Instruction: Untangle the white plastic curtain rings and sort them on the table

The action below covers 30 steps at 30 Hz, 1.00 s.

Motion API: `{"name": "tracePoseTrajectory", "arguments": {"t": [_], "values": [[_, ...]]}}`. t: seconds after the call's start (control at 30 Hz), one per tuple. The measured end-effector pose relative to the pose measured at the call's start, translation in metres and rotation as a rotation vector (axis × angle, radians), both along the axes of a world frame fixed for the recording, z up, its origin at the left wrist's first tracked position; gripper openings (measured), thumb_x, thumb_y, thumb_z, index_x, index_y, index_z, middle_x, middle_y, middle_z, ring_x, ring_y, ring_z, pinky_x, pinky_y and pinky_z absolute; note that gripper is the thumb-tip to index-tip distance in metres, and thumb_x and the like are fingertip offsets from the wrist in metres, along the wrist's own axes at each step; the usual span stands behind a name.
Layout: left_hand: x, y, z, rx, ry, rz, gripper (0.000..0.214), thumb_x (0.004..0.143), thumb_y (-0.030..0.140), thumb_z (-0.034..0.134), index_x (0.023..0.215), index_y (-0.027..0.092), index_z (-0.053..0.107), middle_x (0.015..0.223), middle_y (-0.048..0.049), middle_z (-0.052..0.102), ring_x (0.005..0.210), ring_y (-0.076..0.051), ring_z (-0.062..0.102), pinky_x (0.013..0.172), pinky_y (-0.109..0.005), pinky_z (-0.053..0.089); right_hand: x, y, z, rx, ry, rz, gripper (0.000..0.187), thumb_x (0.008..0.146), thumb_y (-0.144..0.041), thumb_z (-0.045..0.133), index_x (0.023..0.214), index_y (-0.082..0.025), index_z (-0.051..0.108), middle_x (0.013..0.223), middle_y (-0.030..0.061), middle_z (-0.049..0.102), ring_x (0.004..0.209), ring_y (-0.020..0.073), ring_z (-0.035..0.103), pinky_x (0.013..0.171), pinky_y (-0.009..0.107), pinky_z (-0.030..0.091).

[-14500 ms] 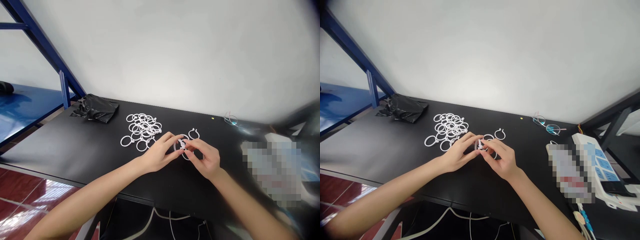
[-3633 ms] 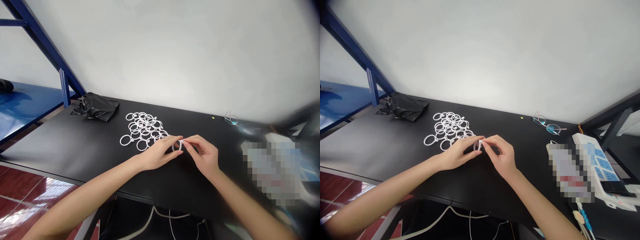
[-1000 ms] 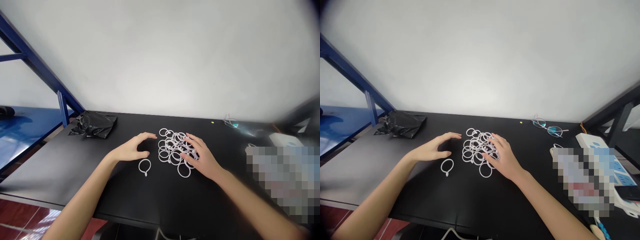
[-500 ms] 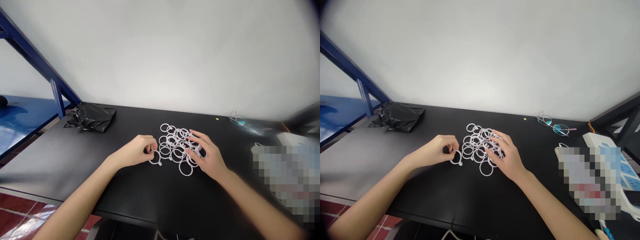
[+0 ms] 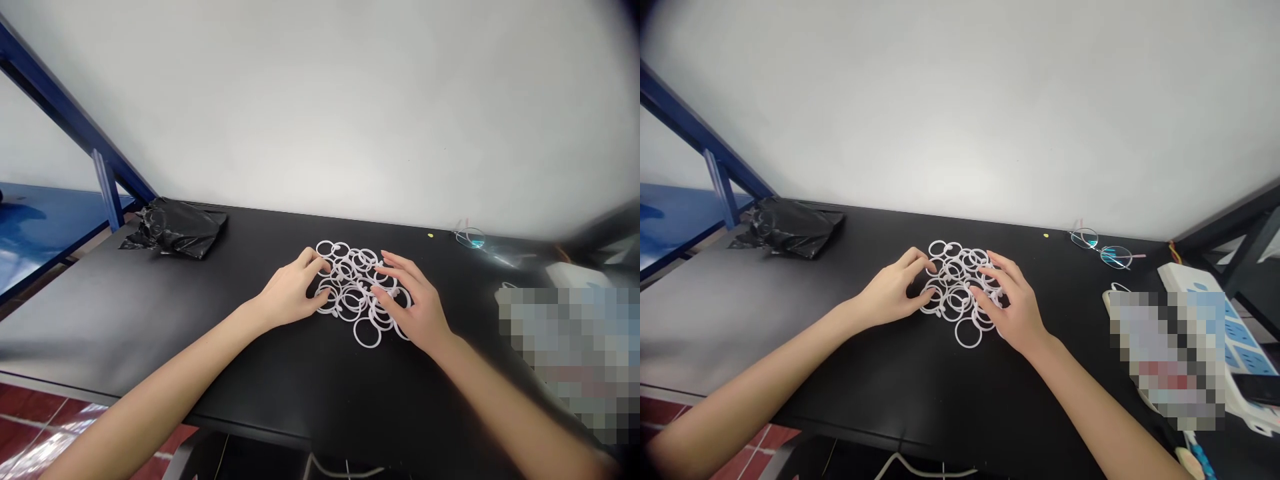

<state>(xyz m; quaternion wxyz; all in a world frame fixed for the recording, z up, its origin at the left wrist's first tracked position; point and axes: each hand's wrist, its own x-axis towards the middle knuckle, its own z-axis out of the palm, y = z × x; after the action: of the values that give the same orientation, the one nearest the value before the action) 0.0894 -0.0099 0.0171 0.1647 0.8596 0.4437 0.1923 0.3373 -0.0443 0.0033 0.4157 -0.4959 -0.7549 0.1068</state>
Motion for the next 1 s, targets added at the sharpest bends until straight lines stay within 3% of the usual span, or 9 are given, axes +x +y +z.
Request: {"name": "tracePoseTrajectory", "arguments": {"t": [0.2, 0.43, 0.57, 0.7, 0.87, 1.0], "values": [[-0.004, -0.001, -0.001, -0.082, 0.039, -0.105, 0.033, 0.079, 0.023, 0.056, 0.112, 0.025, 0.054, 0.113, -0.0033, 0.058, 0.078, -0.017, 0.06, 0.065, -0.029, 0.049, -0.001, 0.0, -0.003, 0.014, -0.01, 0.019, 0.021, 0.089, -0.034, 0.063, 0.108, -0.025, 0.065, 0.131, 0.0097, 0.06, 0.119, 0.0283, 0.06, 0.099, 0.047, 0.052], [-0.006, 0.0, 0.0, -0.167, -0.015, -0.08, 0.031, 0.074, 0.016, 0.055, 0.105, 0.022, 0.054, 0.101, -0.003, 0.059, 0.077, -0.017, 0.057, 0.069, -0.031, 0.049, -0.003, -0.001, -0.003, 0.002, -0.013, 0.03, 0.021, 0.09, -0.033, 0.061, 0.109, -0.025, 0.065, 0.129, 0.0088, 0.062, 0.117, 0.0276, 0.062, 0.099, 0.047, 0.053], [-0.007, 0.003, -0.005, -0.187, -0.023, -0.071, 0.026, 0.071, 0.01, 0.053, 0.095, 0.02, 0.058, 0.087, -0.0014, 0.059, 0.072, -0.016, 0.055, 0.064, -0.029, 0.046, -0.005, -0.002, -0.003, 0.007, -0.004, 0.023, 0.02, 0.09, -0.033, 0.06, 0.107, -0.025, 0.066, 0.127, 0.0089, 0.063, 0.115, 0.0276, 0.063, 0.098, 0.046, 0.054], [-0.01, 0.006, -0.005, -0.095, 0.033, -0.055, 0.02, 0.071, 0.005, 0.054, 0.082, 0.019, 0.063, 0.081, -0.0032, 0.059, 0.079, -0.02, 0.055, 0.065, -0.03, 0.046, -0.005, -0.001, -0.003, 0.024, 0.007, 0.026, 0.017, 0.09, -0.031, 0.061, 0.106, -0.025, 0.066, 0.126, 0.0085, 0.064, 0.115, 0.0271, 0.063, 0.098, 0.046, 0.053], [-0.017, 0.007, 0.005, 0.147, -0.109, -0.186, 0.037, 0.076, -0.002, 0.048, 0.098, 0.02, 0.068, 0.095, -0.0059, 0.062, 0.09, -0.02, 0.053, 0.079, -0.033, 0.049, -0.009, 0.003, 0.006, 0.067, 0.007, 0.058, 0.017, 0.09, -0.027, 0.062, 0.106, -0.024, 0.066, 0.122, 0.0085, 0.066, 0.112, 0.0261, 0.064, 0.097, 0.045, 0.054], [-0.018, 0.005, 0.008, 0.26, -0.271, -0.266, 0.032, 0.089, 0.003, 0.045, 0.107, 0.018, 0.065, 0.098, -0.0077, 0.062, 0.087, -0.016, 0.059, 0.073, -0.028, 0.05, -0.019, 0.009, 0.014, -0.013, -0.074, 0.176, 0.023, 0.09, -0.028, 0.061, 0.112, -0.025, 0.064, 0.111, 0.0066, 0.07, 0.105, 0.0256, 0.066, 0.092, 0.045, 0.055]]}}
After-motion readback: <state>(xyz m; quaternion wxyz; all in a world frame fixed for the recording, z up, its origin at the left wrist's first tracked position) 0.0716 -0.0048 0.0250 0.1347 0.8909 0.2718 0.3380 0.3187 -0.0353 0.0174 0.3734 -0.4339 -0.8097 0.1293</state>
